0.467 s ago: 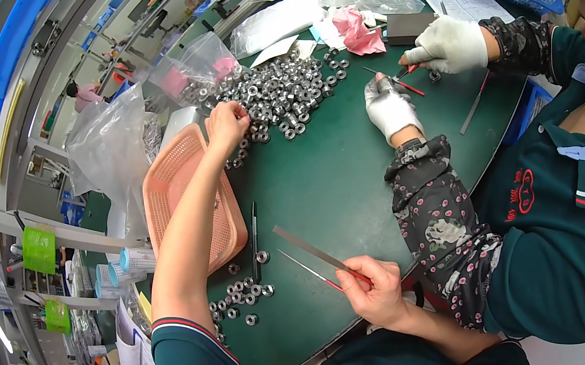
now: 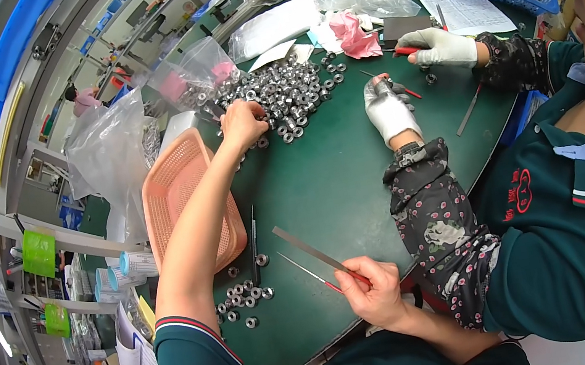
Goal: Inspecting and cleaning the inner diameter of small metal rings using a probe and a metal file at a manufacturing workbench.
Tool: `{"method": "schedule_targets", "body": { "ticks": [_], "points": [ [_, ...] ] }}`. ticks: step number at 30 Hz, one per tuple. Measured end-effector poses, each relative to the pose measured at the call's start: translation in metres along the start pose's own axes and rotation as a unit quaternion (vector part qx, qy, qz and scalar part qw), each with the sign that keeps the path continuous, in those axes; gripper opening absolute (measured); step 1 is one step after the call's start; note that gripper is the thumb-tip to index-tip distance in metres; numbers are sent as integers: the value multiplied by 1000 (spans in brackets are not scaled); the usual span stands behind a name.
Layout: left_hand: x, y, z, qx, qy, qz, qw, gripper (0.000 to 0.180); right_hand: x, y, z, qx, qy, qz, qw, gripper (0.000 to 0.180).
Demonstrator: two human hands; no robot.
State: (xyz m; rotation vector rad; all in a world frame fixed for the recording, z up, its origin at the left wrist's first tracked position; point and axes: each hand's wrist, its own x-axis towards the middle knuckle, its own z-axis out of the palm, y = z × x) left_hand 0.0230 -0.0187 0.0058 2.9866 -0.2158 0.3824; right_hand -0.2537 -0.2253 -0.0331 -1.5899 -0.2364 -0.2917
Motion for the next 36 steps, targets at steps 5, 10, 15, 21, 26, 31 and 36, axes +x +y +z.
{"method": "schedule_targets", "body": {
  "ticks": [5,10,15,21,26,31,36],
  "points": [
    [-5,-8,7,95,21,62,993,15,0,-1,3,4,-2,-4,1000,8],
    [-10,-9,-5,13,33,76,996,13,-2,-3,2,15,4,-4,1000,8],
    [-32,-4,-42,-331,-34,-101,938,15,-5,0,2,29,1,-6,1000,7],
    [-133,50,-111,-675,-82,-238,693,22,-2,4,-1,6,14,-2,1000,8],
    [-224,53,-113,-783,-15,-255,568,24,-4,5,1,16,-1,20,1000,8],
    [-278,55,-89,-809,50,-330,484,25,-4,0,6,18,-13,21,1000,6],
    [-298,51,-80,-809,69,-348,468,23,-9,7,6,17,-6,26,999,6]
  ]
}}
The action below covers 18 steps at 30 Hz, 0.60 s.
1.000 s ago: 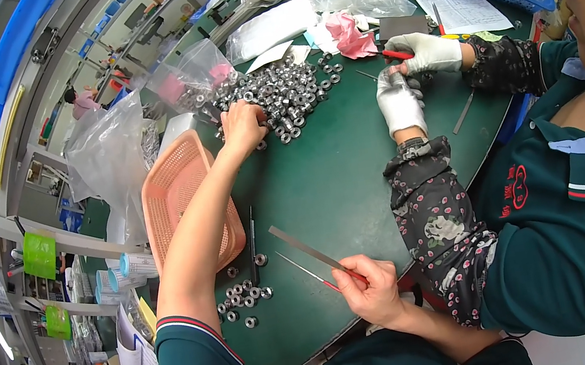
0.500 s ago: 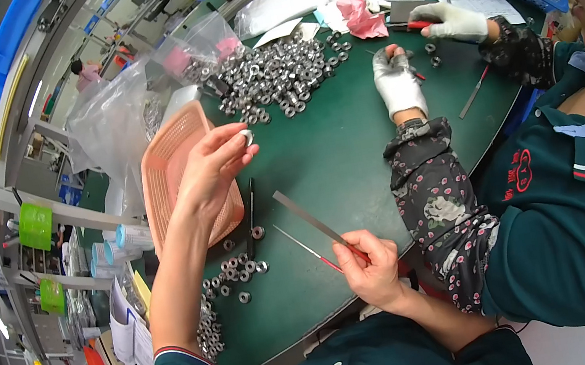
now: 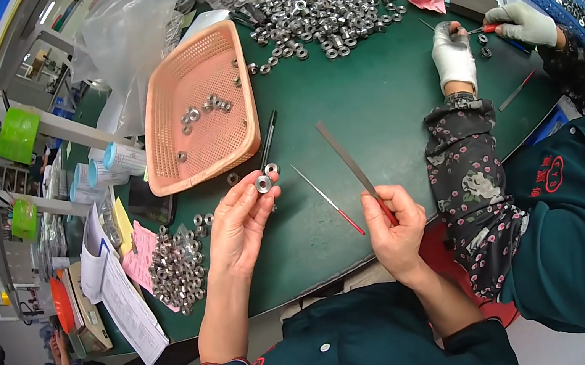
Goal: Inspecting and cleaning the inner diameter of small metal rings using a probe and a metal file at a manufacturing workbench.
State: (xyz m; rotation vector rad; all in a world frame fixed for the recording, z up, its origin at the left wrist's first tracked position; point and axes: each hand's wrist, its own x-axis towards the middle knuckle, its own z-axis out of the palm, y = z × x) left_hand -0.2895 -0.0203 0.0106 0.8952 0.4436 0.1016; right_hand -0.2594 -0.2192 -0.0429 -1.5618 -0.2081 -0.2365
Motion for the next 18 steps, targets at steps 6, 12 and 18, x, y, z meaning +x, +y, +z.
{"method": "schedule_targets", "body": {
  "ticks": [6,12,18],
  "points": [
    [-2,0,-1,-1,-1,-6,1000,23,1,-5,2,4,25,-1,1000,6],
    [-3,-6,1,642,-51,443,623,19,3,-3,2,-14,12,8,1000,6],
    [-10,0,-1,763,-105,394,502,21,2,-4,-1,-15,5,11,1000,8]
  ]
}}
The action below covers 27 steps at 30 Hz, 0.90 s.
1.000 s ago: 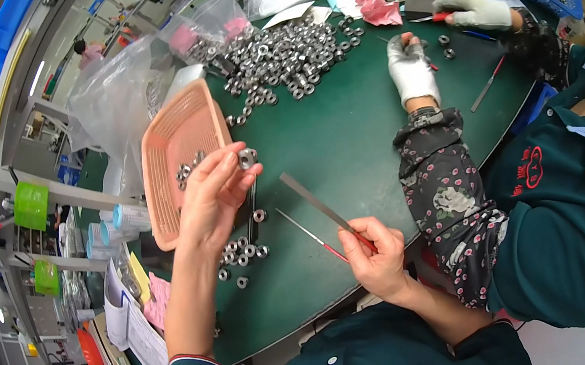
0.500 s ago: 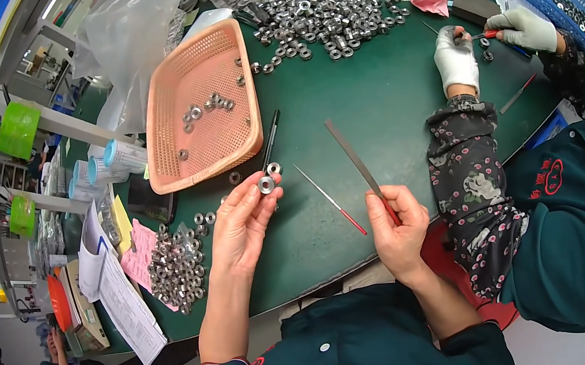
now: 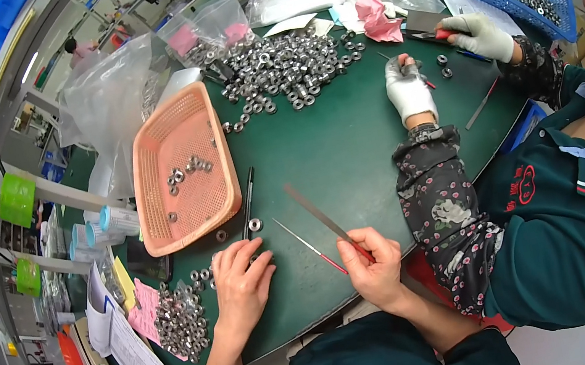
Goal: Inspecting and cleaning the inner diameter of small metal rings using a probe and a metal file at a manufacturing workbench.
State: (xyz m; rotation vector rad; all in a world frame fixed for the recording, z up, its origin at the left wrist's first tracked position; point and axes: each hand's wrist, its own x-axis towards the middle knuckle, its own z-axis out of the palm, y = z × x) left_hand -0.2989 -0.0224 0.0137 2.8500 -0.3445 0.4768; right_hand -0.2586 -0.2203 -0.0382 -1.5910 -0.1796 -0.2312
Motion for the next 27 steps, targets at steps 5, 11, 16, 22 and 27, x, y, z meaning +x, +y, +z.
{"method": "schedule_targets", "body": {
  "ticks": [5,11,16,22,27],
  "points": [
    [48,3,-46,41,84,65,994,15,2,-4,-4,5,-8,-11,1000,8],
    [167,-51,-28,0,26,77,997,6,3,-5,-2,17,-12,-15,1000,6],
    [239,-93,42,-19,-64,21,998,10,3,-8,-3,3,1,-30,1000,7],
    [272,-102,87,53,-86,-39,994,11,4,-3,-4,-15,-3,-34,999,8],
    [289,-107,88,-12,-9,-104,995,10,6,-3,-5,-23,-5,-26,999,8]
  ]
}}
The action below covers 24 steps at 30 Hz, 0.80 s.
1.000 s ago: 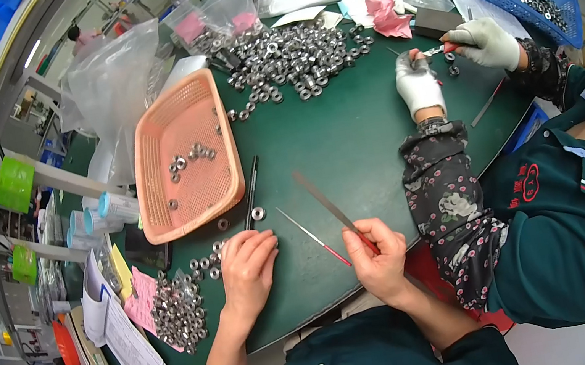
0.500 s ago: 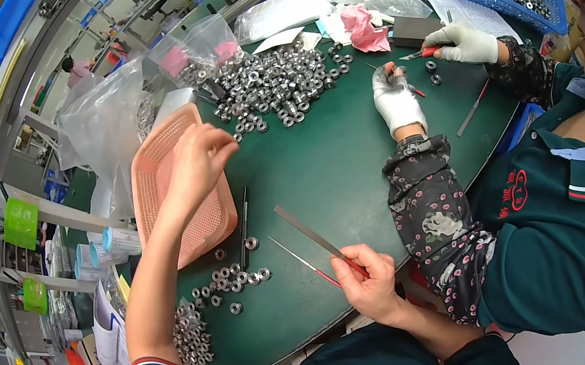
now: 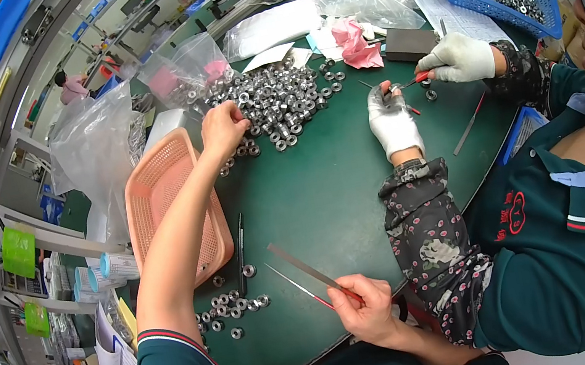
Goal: Inspecting and cleaning the inner diameter of small metal rings using a probe and a metal file at a manufacturing workbench.
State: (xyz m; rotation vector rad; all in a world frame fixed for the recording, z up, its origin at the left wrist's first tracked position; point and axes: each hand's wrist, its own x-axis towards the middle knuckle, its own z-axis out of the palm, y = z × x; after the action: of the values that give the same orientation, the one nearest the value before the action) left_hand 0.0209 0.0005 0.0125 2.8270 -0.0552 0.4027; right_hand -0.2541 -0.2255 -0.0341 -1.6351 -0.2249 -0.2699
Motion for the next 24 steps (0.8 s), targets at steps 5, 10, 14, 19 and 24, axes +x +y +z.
{"method": "schedule_targets", "body": {
  "ticks": [5,10,14,19,24],
  "points": [
    [11,-10,2,16,-18,41,999,17,1,-2,1,1,-14,-3,1000,8],
    [13,1,13,26,-1,46,999,11,1,-1,-1,-7,-18,1,1000,8],
    [9,0,14,49,20,66,996,10,3,-5,1,-3,-8,0,1000,8],
    [0,-1,-17,-87,13,21,996,13,1,-2,2,7,-15,-6,1000,7],
    [-46,17,-59,-592,-187,-194,759,13,0,-1,-1,21,-3,-6,1000,8]
  ]
}}
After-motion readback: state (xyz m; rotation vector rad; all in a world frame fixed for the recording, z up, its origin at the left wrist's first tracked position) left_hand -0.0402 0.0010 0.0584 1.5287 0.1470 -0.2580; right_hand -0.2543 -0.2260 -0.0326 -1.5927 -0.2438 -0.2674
